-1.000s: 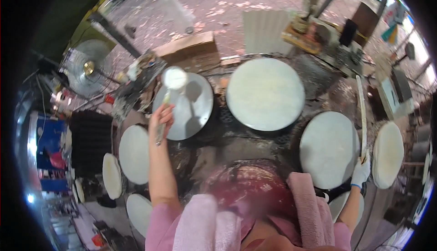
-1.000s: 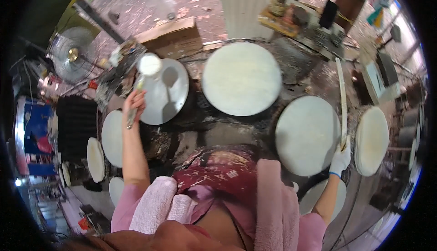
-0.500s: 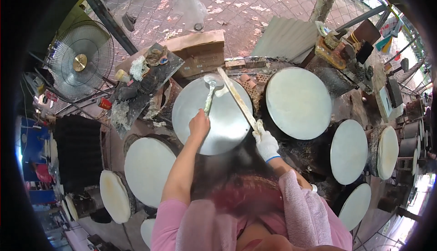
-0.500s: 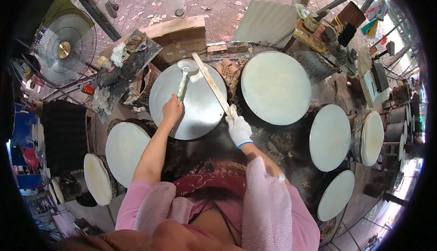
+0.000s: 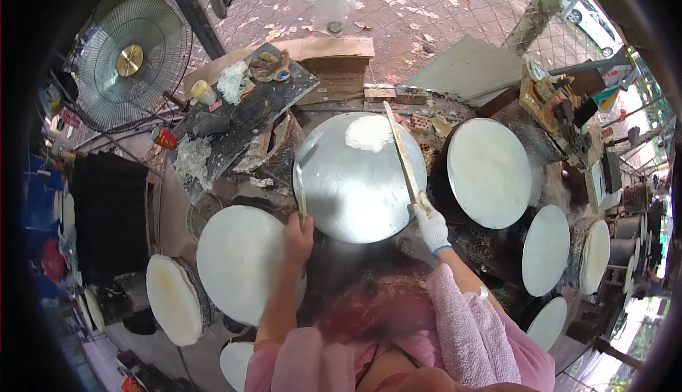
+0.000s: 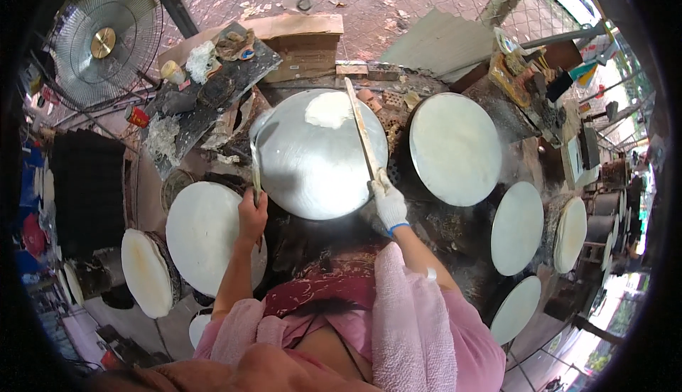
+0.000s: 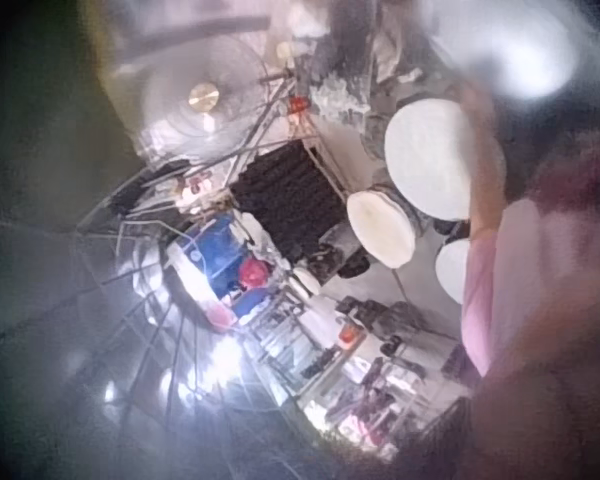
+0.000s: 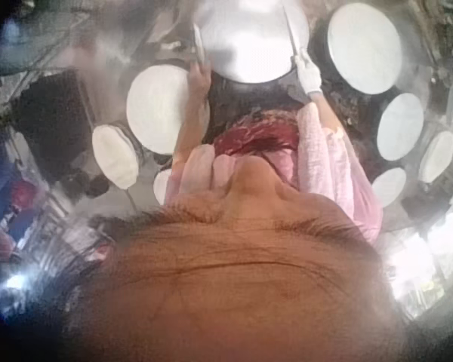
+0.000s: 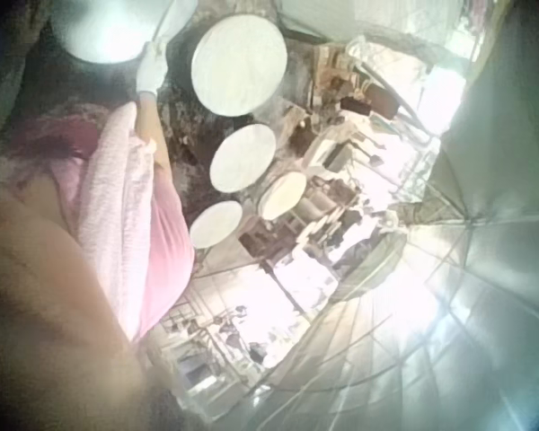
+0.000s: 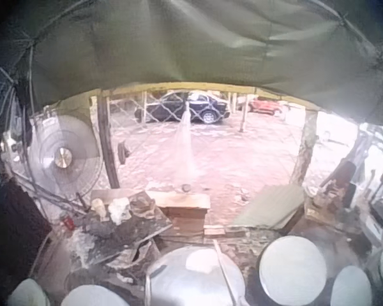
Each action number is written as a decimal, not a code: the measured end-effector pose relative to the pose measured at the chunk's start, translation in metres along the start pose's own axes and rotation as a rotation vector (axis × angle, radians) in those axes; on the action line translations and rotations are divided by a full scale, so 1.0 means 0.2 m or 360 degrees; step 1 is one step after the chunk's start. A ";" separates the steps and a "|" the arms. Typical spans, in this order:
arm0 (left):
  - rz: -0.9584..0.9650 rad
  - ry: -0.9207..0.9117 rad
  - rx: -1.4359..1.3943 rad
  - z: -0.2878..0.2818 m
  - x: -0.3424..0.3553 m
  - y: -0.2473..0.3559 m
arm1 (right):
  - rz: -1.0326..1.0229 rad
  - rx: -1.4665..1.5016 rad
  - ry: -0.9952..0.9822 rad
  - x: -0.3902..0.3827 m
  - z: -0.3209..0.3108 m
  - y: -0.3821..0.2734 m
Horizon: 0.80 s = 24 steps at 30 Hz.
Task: The person spreads thin layers of batter onto multiple hot circular plates to cook popia skins, then lifts the cooked skins off the plates and places them in a stack.
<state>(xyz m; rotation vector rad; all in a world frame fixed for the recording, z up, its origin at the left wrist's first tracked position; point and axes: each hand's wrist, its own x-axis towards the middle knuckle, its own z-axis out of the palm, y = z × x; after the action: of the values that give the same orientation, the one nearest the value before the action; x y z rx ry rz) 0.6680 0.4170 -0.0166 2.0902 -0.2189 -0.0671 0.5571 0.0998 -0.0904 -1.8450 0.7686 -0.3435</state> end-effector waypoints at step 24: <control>-0.0471 0.0501 0.0143 -0.01 -0.64 0.34 | 0.0580 -0.0132 -0.1256 0.42 -0.14 -0.21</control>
<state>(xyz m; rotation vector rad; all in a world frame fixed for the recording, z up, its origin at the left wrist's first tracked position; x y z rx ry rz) 0.5336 0.4081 0.0379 2.1744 0.2831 0.0959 0.6180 0.0351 -0.0507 -1.6698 0.5378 0.6296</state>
